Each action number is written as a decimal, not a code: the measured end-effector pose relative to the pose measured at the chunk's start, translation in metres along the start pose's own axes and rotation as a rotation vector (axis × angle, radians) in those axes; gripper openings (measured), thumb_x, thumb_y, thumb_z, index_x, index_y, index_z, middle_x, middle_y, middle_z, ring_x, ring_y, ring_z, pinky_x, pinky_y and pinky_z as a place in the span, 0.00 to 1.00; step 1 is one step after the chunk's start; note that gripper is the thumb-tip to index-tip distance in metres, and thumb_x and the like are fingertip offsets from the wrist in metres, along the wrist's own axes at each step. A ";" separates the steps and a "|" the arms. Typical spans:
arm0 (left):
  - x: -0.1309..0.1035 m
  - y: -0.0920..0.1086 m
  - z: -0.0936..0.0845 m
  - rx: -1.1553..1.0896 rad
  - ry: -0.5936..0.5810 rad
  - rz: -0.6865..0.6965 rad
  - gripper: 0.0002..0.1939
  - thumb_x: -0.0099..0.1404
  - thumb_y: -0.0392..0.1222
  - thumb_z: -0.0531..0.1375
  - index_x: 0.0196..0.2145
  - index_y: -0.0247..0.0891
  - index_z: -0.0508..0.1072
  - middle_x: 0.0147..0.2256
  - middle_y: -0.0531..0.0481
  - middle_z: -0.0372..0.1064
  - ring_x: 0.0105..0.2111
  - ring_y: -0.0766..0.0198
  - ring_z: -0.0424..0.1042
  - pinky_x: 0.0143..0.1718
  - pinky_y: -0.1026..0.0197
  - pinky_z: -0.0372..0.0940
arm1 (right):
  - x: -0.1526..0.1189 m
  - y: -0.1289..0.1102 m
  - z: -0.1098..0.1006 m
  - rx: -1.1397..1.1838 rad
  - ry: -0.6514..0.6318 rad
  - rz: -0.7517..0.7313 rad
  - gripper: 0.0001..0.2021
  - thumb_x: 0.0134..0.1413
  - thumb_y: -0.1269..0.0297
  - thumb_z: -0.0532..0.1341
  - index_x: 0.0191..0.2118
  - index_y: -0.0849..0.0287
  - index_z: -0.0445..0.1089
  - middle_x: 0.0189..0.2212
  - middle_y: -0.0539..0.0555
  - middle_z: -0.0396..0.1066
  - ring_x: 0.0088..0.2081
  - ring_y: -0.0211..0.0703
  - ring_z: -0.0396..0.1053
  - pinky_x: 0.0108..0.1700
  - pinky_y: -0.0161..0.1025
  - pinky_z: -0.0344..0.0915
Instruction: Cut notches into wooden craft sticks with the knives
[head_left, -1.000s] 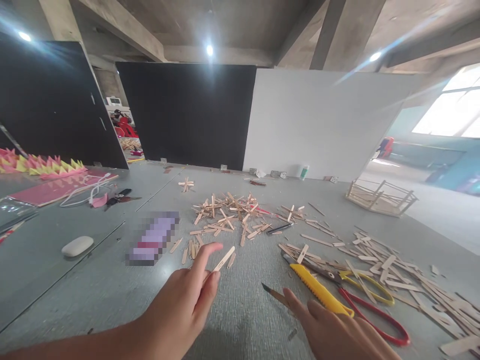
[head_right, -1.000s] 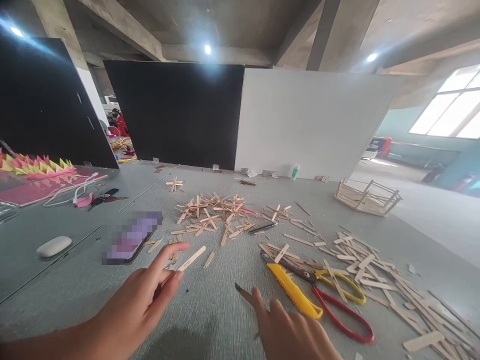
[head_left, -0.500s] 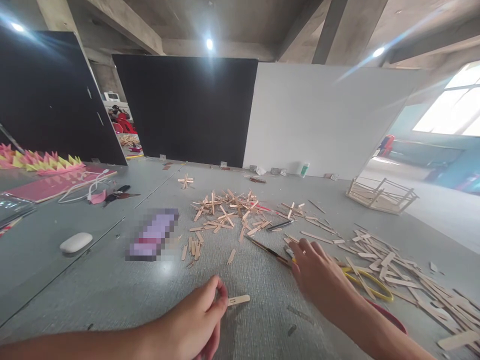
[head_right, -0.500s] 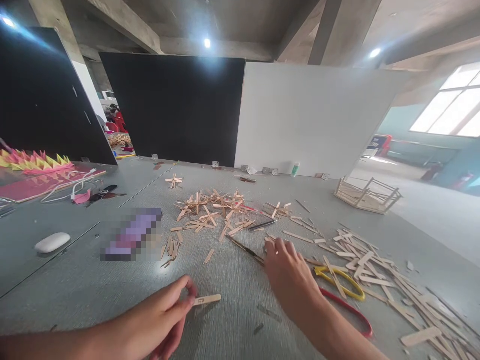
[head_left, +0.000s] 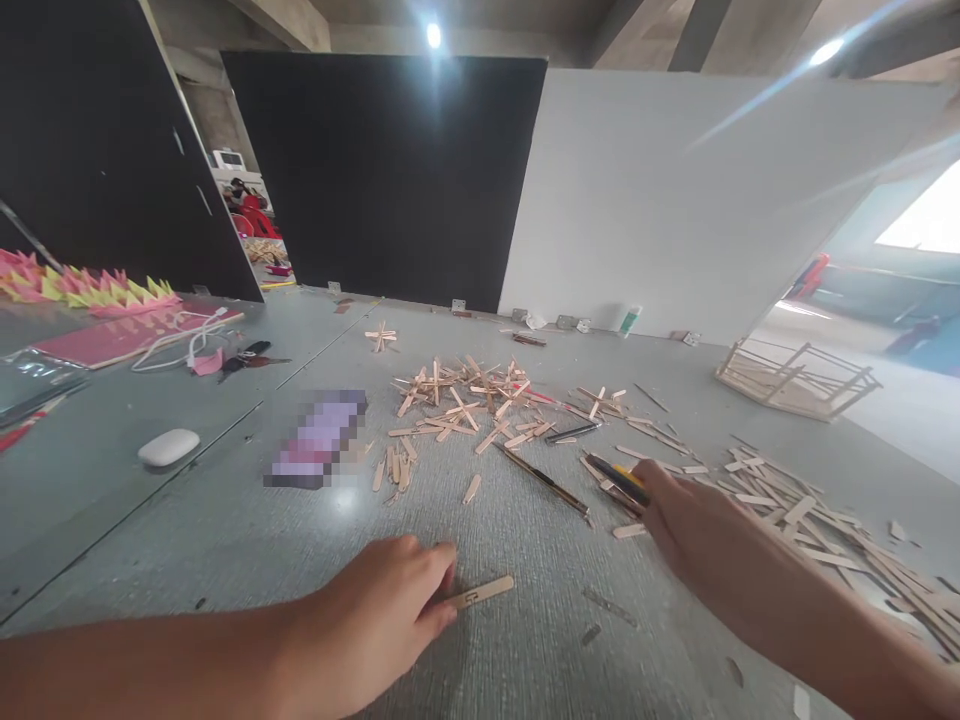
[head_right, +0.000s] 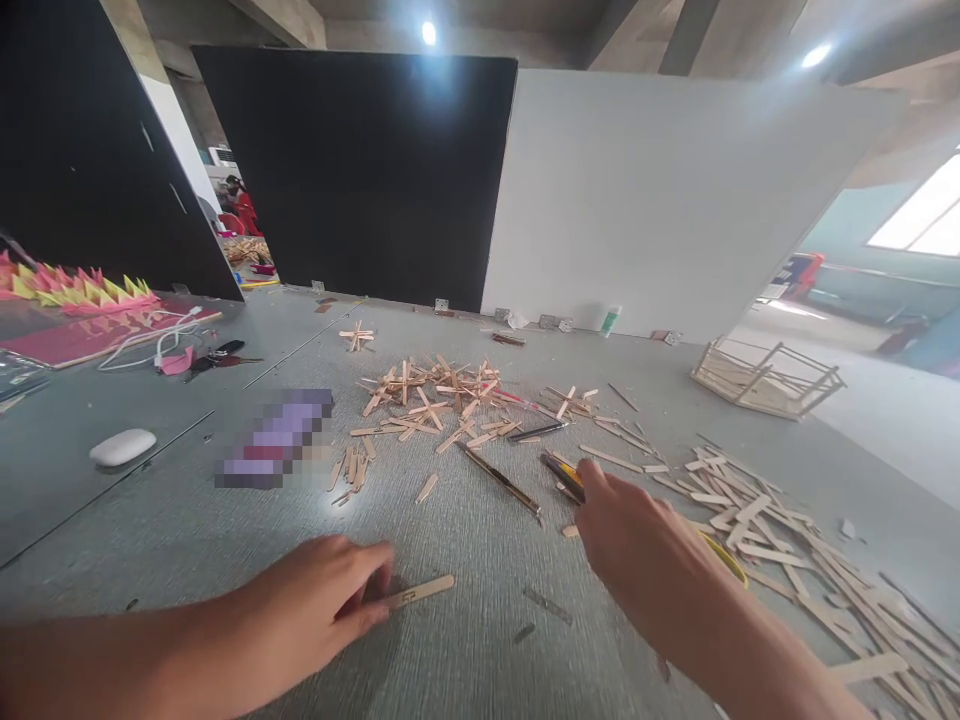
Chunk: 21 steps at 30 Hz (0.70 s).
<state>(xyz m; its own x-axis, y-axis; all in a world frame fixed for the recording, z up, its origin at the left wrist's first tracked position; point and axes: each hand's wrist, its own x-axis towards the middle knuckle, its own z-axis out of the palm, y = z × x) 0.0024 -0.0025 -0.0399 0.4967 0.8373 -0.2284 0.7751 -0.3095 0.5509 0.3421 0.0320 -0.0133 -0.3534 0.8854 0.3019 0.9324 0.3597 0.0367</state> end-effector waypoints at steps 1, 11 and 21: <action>0.001 0.000 0.002 -0.005 -0.003 0.001 0.06 0.66 0.39 0.58 0.33 0.38 0.75 0.25 0.53 0.67 0.22 0.66 0.59 0.25 0.62 0.47 | -0.001 -0.003 -0.003 0.029 0.001 0.010 0.13 0.69 0.66 0.48 0.45 0.59 0.69 0.27 0.55 0.74 0.26 0.44 0.75 0.28 0.39 0.66; 0.006 0.008 -0.019 -0.074 0.007 0.100 0.17 0.62 0.42 0.69 0.49 0.41 0.76 0.43 0.48 0.73 0.42 0.55 0.71 0.42 0.56 0.65 | -0.006 -0.046 -0.024 0.461 -0.327 -0.187 0.18 0.63 0.62 0.62 0.57 0.44 0.74 0.42 0.50 0.82 0.38 0.45 0.80 0.38 0.35 0.73; 0.024 -0.002 -0.009 0.007 0.002 0.295 0.34 0.54 0.56 0.75 0.56 0.46 0.75 0.62 0.38 0.60 0.64 0.34 0.53 0.60 0.31 0.58 | 0.001 -0.067 -0.025 0.494 -0.493 -0.334 0.14 0.73 0.60 0.54 0.54 0.45 0.75 0.41 0.49 0.82 0.37 0.41 0.79 0.34 0.34 0.72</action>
<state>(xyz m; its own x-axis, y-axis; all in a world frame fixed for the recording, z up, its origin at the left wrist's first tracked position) 0.0090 0.0220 -0.0388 0.7005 0.7114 -0.0576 0.5997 -0.5429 0.5879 0.2813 0.0010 0.0081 -0.7112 0.6938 -0.1135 0.6688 0.6181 -0.4131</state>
